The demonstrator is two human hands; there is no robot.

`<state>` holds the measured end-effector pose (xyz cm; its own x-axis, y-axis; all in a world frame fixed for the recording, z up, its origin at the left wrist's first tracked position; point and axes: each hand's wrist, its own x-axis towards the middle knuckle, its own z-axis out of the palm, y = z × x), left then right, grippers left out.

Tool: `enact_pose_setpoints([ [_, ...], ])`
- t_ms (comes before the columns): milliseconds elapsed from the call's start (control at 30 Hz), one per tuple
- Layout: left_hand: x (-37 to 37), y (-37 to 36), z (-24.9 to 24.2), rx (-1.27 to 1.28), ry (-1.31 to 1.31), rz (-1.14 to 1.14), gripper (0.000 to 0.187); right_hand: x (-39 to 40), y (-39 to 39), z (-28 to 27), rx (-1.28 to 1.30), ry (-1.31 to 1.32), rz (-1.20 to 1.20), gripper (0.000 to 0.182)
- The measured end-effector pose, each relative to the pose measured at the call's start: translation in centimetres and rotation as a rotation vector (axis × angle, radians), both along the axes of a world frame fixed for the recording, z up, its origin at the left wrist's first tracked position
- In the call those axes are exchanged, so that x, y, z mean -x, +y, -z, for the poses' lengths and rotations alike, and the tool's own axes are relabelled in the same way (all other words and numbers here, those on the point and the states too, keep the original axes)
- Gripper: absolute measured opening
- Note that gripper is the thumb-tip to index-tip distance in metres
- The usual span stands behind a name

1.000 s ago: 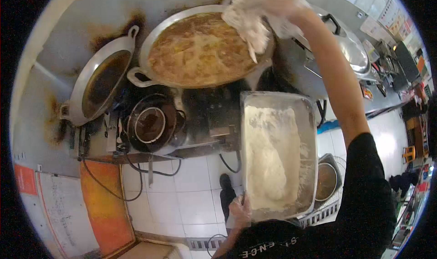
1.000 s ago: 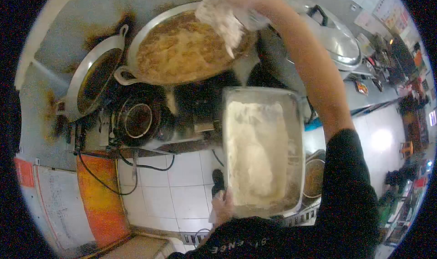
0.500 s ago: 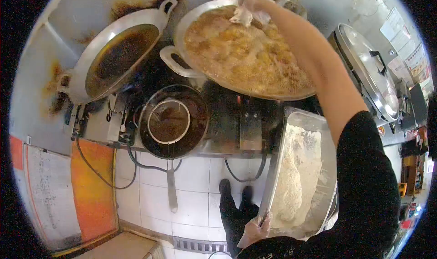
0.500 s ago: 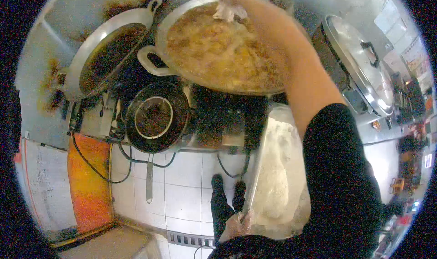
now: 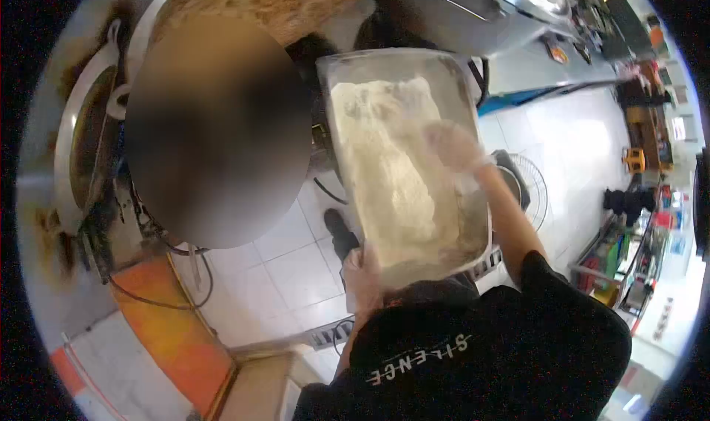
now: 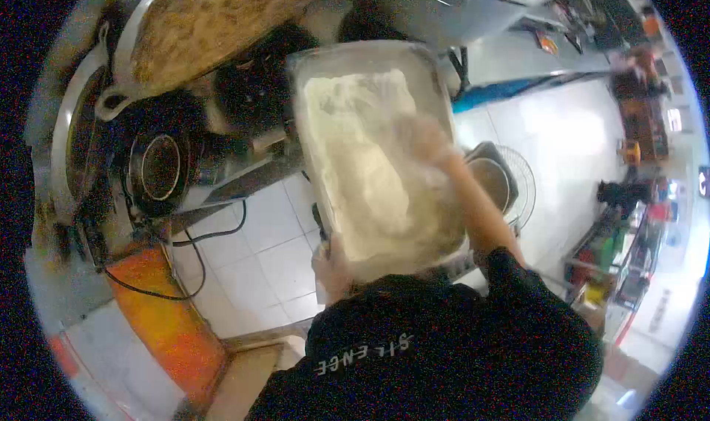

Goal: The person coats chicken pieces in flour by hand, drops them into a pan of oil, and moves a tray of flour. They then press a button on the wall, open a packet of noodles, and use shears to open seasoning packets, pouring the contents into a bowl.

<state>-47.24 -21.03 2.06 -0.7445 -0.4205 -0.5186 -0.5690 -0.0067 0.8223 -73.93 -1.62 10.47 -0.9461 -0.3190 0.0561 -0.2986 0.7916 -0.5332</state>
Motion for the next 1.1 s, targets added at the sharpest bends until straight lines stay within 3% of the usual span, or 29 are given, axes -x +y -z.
enact_pose_setpoints([
  [67,-0.3,0.6,1.4,-0.099,0.092,-0.080,0.035,-4.2,2.9,8.8,-0.257,0.056,-0.024,0.055],
  [167,-0.7,0.8,2.5,-0.191,0.133,-0.130,0.033,-15.6,-1.4,12.5,-0.342,-0.028,0.246,0.081],
  [233,-0.8,0.6,0.8,-0.309,0.096,-0.103,0.032,-17.3,0.1,14.7,-0.276,-0.286,0.177,0.080],
  [300,-1.0,1.2,0.5,-0.217,0.118,-0.091,0.029,-14.2,2.7,13.5,0.135,-0.406,0.104,0.079],
  [400,-1.2,2.2,0.3,-0.192,0.167,-0.174,0.030,-11.0,4.7,13.5,-0.204,-0.450,-0.026,0.063],
  [500,-1.0,3.0,-0.8,-0.188,0.216,-0.186,0.031,-8.3,5.2,13.6,0.112,-0.163,-0.079,0.052],
  [600,-1.4,2.8,0.4,-0.252,0.229,-0.211,0.025,-5.8,3.5,13.4,-0.382,-0.101,-0.194,0.051],
  [700,-1.9,1.6,5.0,-0.193,0.244,-0.197,0.028,-3.2,2.1,11.1,-0.529,-0.281,-0.422,0.053],
  [733,-2.4,1.6,6.4,-0.150,0.243,-0.181,0.031,-3.0,1.3,12.4,-0.433,-0.143,-0.405,0.055],
  [800,-1.5,2.4,2.8,-0.235,0.281,-0.238,0.032,-2.4,-0.6,15.9,-0.241,0.130,-0.360,0.057],
  [867,-1.5,3.0,1.9,-0.306,0.290,-0.265,0.033,-2.1,-1.6,15.8,-0.334,-0.065,-0.470,0.059],
  [967,-1.8,2.1,4.6,-0.277,0.255,-0.258,0.035,-0.7,-3.8,15.0,-0.465,-0.363,-0.632,0.061],
  [1033,-2.5,1.6,7.5,-0.133,0.189,-0.217,0.036,-1.0,-3.3,14.2,-0.474,-0.312,-0.630,0.061],
  [1100,-1.8,1.2,5.6,-0.133,0.167,-0.203,0.036,-0.6,0.1,11.9,-0.391,-0.107,-0.572,0.056],
])
